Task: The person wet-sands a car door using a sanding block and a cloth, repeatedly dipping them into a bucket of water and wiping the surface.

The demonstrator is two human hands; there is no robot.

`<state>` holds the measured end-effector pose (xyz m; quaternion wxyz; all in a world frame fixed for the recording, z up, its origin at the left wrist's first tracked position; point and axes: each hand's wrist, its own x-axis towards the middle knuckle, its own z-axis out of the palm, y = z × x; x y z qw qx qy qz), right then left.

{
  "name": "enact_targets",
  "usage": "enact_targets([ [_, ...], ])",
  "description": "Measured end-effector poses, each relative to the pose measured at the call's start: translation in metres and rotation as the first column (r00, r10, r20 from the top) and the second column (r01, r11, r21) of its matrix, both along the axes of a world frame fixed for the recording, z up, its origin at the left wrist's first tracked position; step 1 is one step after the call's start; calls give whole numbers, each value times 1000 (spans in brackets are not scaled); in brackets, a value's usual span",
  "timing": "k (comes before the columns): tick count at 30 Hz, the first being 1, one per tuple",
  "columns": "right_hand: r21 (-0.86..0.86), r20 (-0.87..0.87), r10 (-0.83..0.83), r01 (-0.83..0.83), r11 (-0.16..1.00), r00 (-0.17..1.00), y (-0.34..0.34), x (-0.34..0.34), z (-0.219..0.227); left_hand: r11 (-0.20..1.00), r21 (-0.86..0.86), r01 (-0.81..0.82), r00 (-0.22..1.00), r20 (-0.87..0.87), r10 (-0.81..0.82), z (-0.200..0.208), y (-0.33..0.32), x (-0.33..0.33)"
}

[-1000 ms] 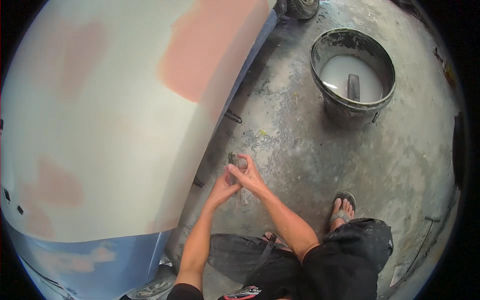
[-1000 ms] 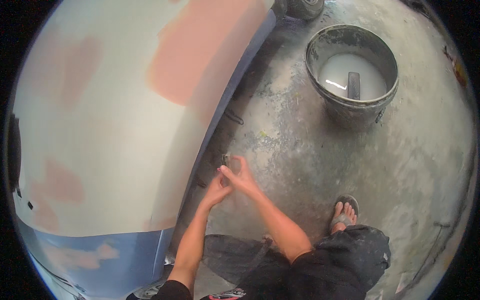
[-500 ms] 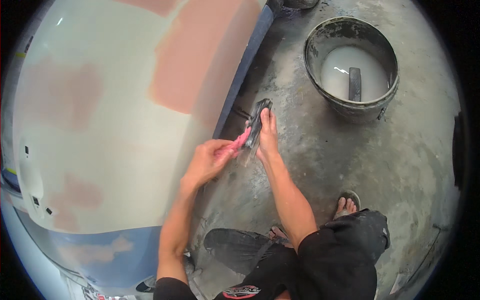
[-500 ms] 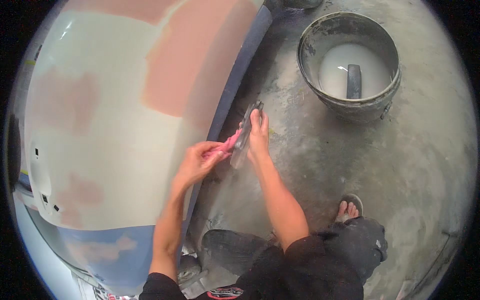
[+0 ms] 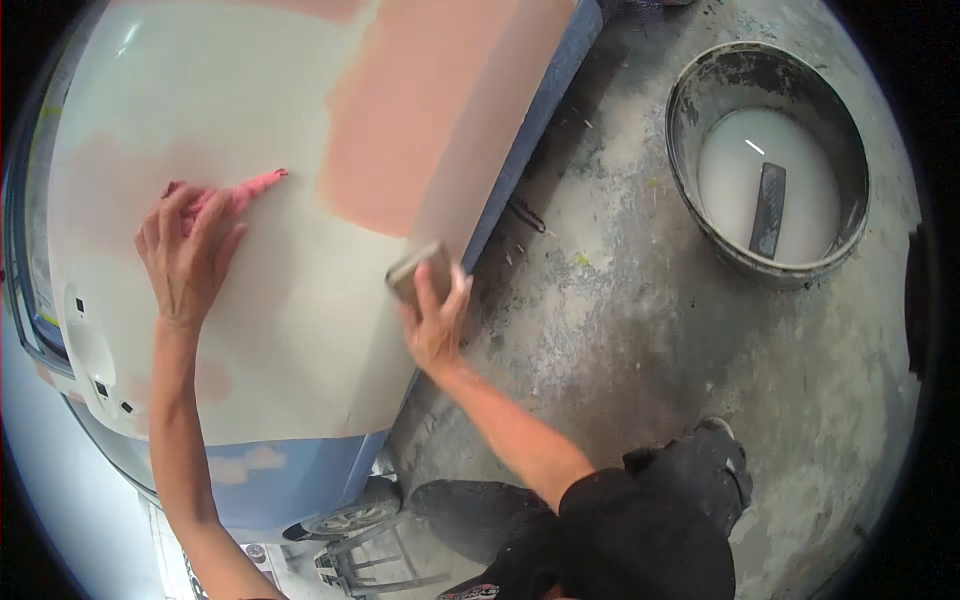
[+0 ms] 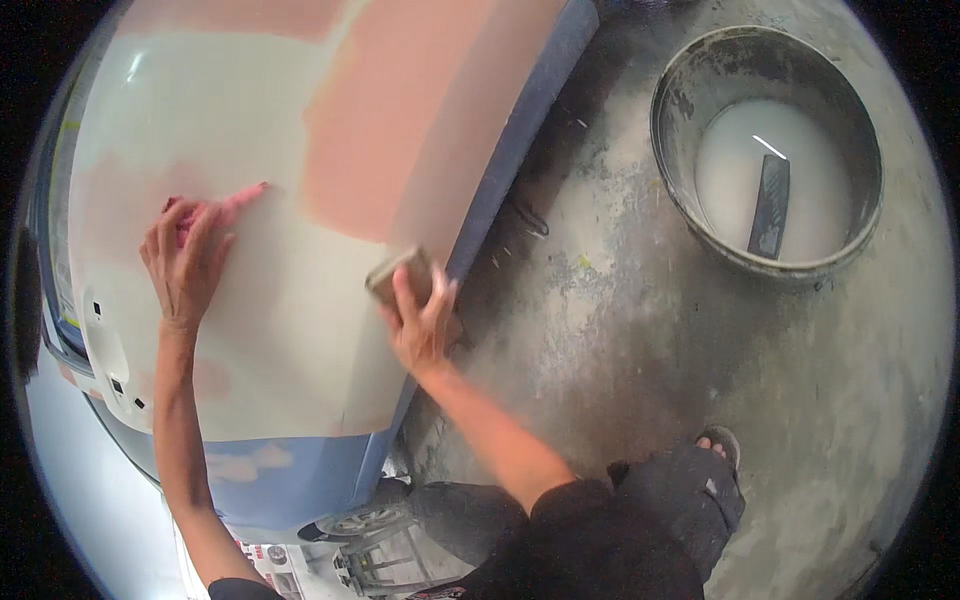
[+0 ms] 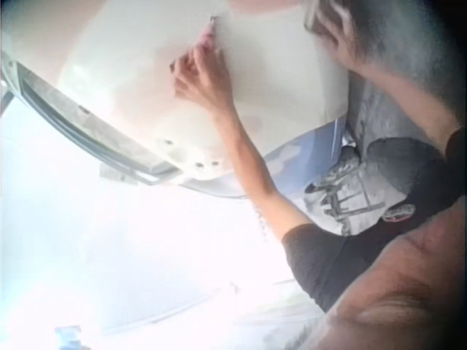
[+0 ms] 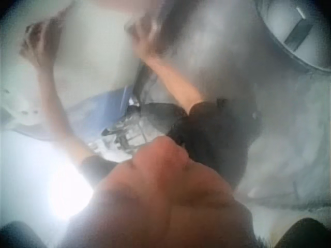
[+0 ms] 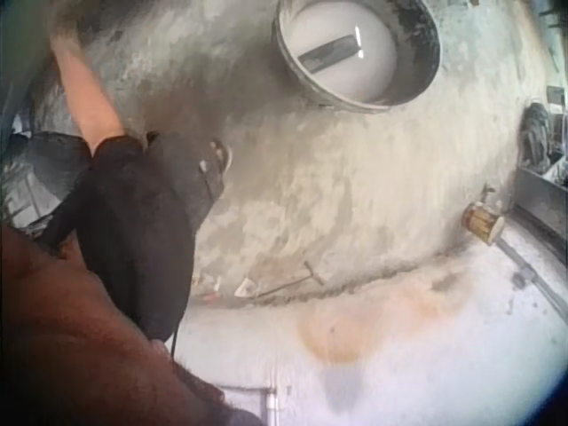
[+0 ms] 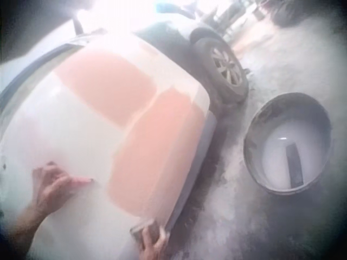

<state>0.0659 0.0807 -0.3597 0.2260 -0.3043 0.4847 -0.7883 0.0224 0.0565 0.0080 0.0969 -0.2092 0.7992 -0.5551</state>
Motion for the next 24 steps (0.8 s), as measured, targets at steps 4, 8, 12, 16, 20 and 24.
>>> enact_targets([
  [4,-3,-78,-127,127,992,989,-47,-36,-1,999,42,27,997,67,-29,-1,-11,14],
  [8,124,65,-191,182,975,980,-168,-166,27,997,58,50,995,87,-55,3,-19,2],
  [12,-23,-131,-180,179,984,975,-75,-69,17,991,60,121,992,37,-124,-8,-43,-21],
  [16,-180,-192,-103,68,981,976,-27,-24,-9,985,109,133,990,36,-138,-23,-69,-37],
  [20,50,-54,-169,172,984,984,-141,-139,33,993,91,76,993,82,-84,-16,-62,-45],
  [24,3,-55,-153,154,988,987,-118,-117,22,989,94,115,991,60,-120,-17,-72,-42],
])
